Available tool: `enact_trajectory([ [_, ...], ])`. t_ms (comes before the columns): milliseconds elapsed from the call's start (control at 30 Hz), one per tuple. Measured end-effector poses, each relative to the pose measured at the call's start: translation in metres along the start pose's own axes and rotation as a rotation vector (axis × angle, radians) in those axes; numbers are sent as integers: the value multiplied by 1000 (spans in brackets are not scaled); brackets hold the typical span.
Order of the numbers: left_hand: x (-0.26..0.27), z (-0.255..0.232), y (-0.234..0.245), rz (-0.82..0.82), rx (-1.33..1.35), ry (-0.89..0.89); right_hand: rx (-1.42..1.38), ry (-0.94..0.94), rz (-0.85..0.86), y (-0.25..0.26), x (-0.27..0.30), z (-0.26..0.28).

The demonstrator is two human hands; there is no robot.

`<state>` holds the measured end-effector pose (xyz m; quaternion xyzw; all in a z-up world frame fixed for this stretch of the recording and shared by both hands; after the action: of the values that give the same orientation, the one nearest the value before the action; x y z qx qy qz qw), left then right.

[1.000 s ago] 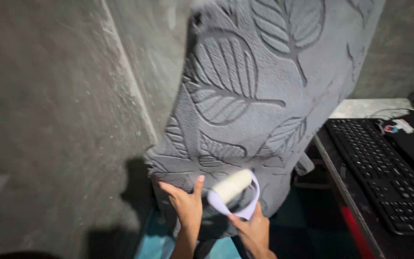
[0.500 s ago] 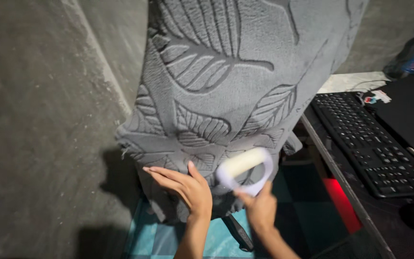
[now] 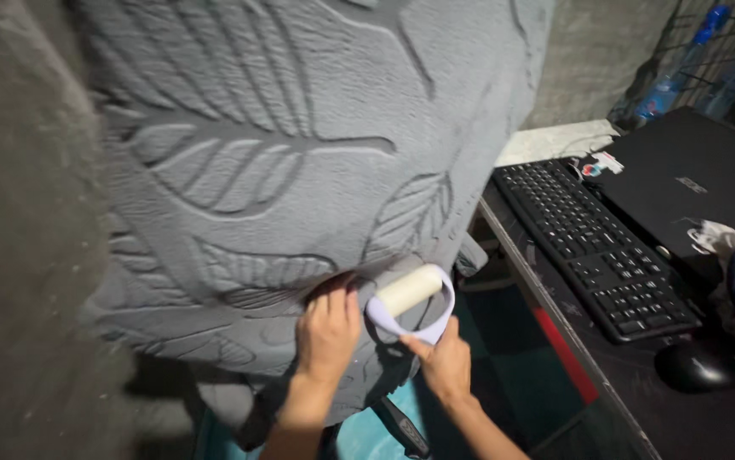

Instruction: The person uses a lint roller on a chair cover, puts away a neck pillow and bottle, moves a cat, wipes a surface with a cloth, and types on a keyboard.

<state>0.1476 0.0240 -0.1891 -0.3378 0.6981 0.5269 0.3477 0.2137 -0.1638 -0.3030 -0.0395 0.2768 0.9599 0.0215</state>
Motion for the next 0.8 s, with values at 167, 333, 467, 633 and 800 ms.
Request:
enact_trajectory([
  [167,-14,12,-15,-73,-36,25,-277,212,-458,69,-122,20],
  [333,-19,-7,-23,-172,7,-37,-194,449,-411,71,-173,9],
  [467,-20,-2,-27,-156,-5,-66,-203,69,-202,-9,-98,-91],
  [633,-16,-1,-30,-127,-6,-54,-21,175,-113,-20,-73,-157],
  [800,-15,-3,-33,-113,-43,-75,-644,-59,-57,36,-209,-66],
])
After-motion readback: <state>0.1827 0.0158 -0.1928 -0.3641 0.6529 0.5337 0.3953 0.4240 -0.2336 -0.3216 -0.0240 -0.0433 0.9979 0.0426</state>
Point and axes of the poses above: each hand's wrist, its own x-axis away from the middle knuckle, its own y-axis out of the back of the hand, z = x × y, the point moved 5 cm from there along -x, towards the middle knuckle, and after that the axes turned 1 degree about x, right-handed, at the moved point
